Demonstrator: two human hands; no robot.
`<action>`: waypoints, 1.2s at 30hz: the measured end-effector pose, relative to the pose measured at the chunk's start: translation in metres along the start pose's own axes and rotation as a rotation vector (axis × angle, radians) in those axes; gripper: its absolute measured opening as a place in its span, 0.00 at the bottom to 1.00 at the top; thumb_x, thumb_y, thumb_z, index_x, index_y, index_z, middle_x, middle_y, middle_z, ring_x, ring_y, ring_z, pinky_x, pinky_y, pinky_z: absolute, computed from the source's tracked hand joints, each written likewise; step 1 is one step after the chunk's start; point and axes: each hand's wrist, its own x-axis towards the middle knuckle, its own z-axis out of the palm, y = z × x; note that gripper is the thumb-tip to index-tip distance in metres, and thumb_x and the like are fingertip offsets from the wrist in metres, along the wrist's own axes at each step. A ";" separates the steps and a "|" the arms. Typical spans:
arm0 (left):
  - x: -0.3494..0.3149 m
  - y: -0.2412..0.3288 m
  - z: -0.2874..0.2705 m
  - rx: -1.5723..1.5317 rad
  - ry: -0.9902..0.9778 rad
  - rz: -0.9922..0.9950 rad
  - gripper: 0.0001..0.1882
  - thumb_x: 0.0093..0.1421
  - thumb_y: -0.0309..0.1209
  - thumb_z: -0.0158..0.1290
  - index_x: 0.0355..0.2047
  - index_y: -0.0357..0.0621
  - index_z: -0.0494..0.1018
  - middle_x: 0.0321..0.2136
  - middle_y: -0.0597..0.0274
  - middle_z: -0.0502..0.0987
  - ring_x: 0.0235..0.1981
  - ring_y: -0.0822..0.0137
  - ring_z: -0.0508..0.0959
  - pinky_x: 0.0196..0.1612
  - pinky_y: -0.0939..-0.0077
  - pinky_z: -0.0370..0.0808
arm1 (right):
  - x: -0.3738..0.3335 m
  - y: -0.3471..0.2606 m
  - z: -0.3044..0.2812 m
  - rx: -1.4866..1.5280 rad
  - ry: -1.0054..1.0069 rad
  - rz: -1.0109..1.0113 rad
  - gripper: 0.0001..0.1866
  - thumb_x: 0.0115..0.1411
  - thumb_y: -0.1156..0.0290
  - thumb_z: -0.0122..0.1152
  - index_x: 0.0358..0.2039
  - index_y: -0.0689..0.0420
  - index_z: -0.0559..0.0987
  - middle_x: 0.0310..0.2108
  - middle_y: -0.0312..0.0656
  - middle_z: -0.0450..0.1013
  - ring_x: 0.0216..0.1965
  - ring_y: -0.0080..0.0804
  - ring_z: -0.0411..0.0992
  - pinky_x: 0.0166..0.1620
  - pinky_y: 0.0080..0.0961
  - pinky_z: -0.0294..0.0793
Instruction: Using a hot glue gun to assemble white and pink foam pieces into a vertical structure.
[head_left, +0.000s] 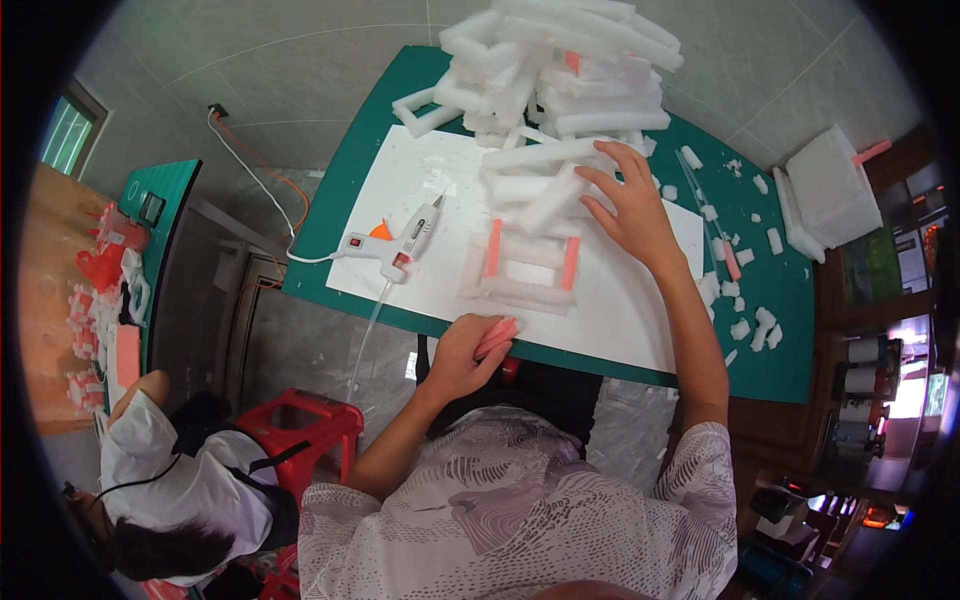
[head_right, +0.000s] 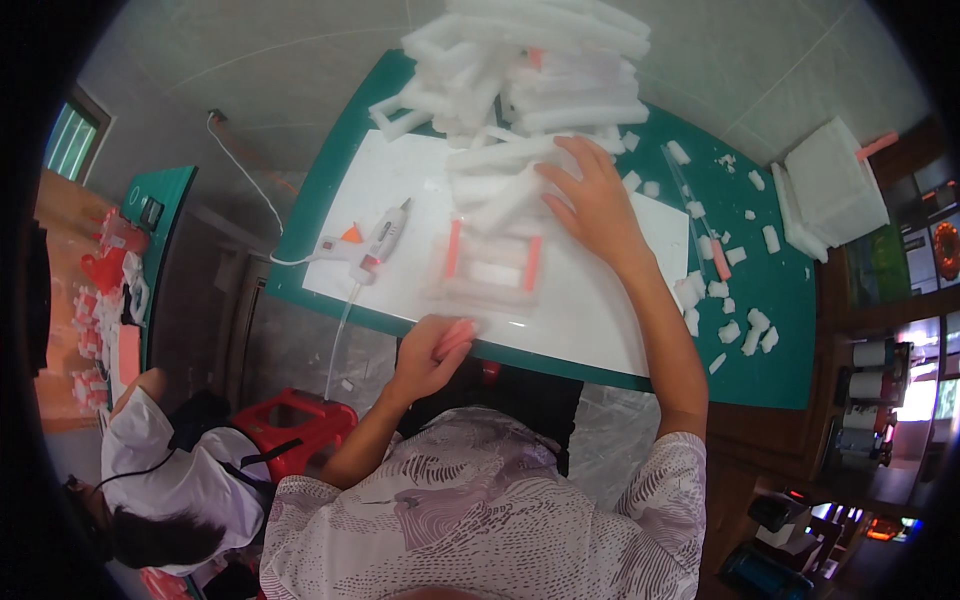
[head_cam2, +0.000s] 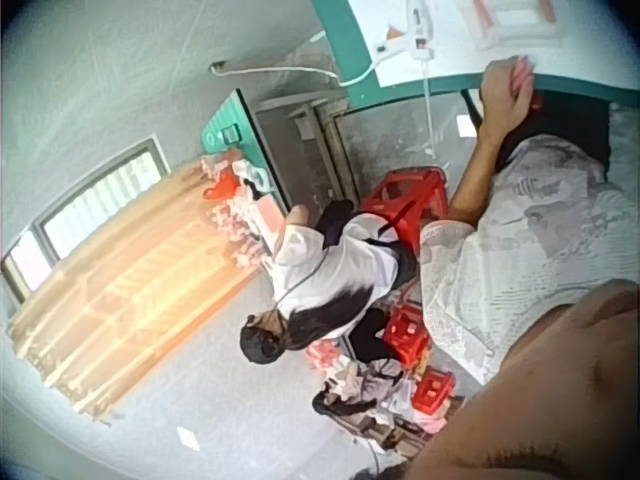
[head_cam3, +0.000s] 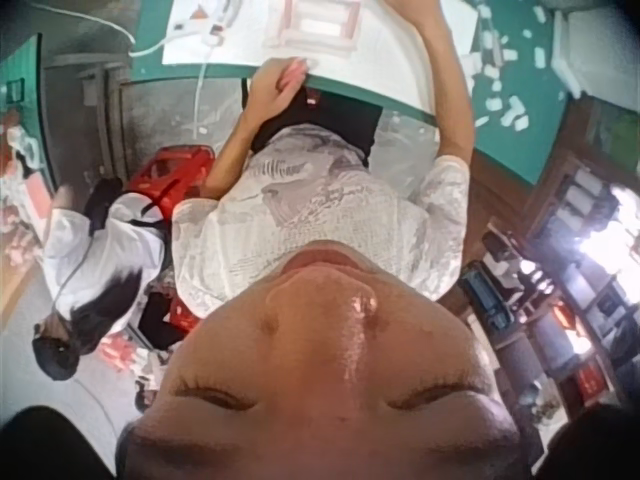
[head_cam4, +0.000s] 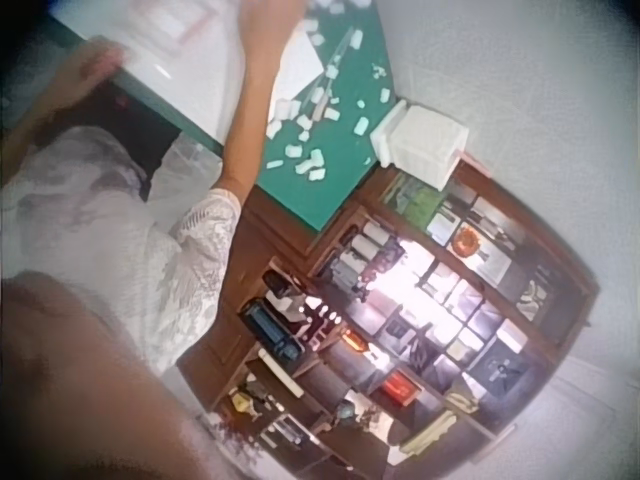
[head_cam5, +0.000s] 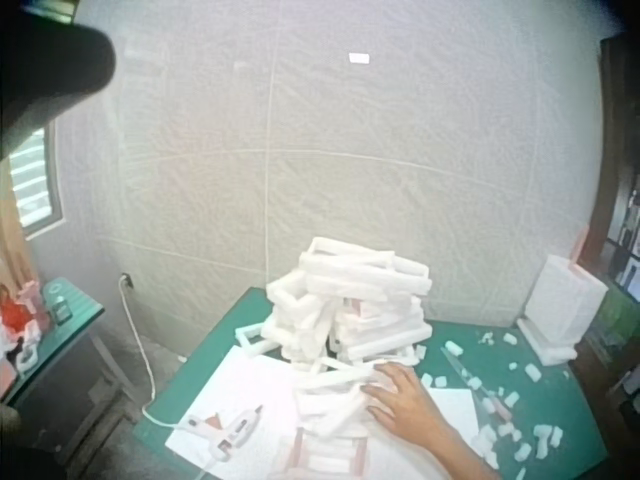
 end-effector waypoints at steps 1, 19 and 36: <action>0.001 -0.001 -0.001 -0.009 0.002 -0.010 0.17 0.56 0.25 0.62 0.46 0.36 0.76 0.34 0.51 0.78 0.35 0.51 0.77 0.40 0.64 0.73 | 0.001 0.001 -0.001 -0.002 0.003 0.004 0.19 0.54 0.74 0.68 0.48 0.52 0.80 0.61 0.47 0.65 0.63 0.50 0.61 0.64 0.42 0.63; -0.002 0.007 -0.001 0.084 -0.058 -0.044 0.16 0.57 0.26 0.61 0.46 0.38 0.76 0.34 0.49 0.78 0.35 0.48 0.79 0.41 0.63 0.75 | -0.003 0.004 0.019 -0.046 -0.187 0.122 0.28 0.54 0.67 0.68 0.56 0.56 0.74 0.50 0.47 0.71 0.53 0.47 0.68 0.55 0.41 0.67; -0.004 -0.004 -0.002 0.085 -0.093 0.055 0.19 0.55 0.25 0.62 0.47 0.38 0.74 0.36 0.50 0.78 0.35 0.49 0.77 0.40 0.61 0.72 | 0.026 0.007 0.041 -0.212 -0.219 -0.006 0.25 0.52 0.75 0.66 0.53 0.53 0.74 0.52 0.42 0.72 0.57 0.38 0.69 0.55 0.34 0.67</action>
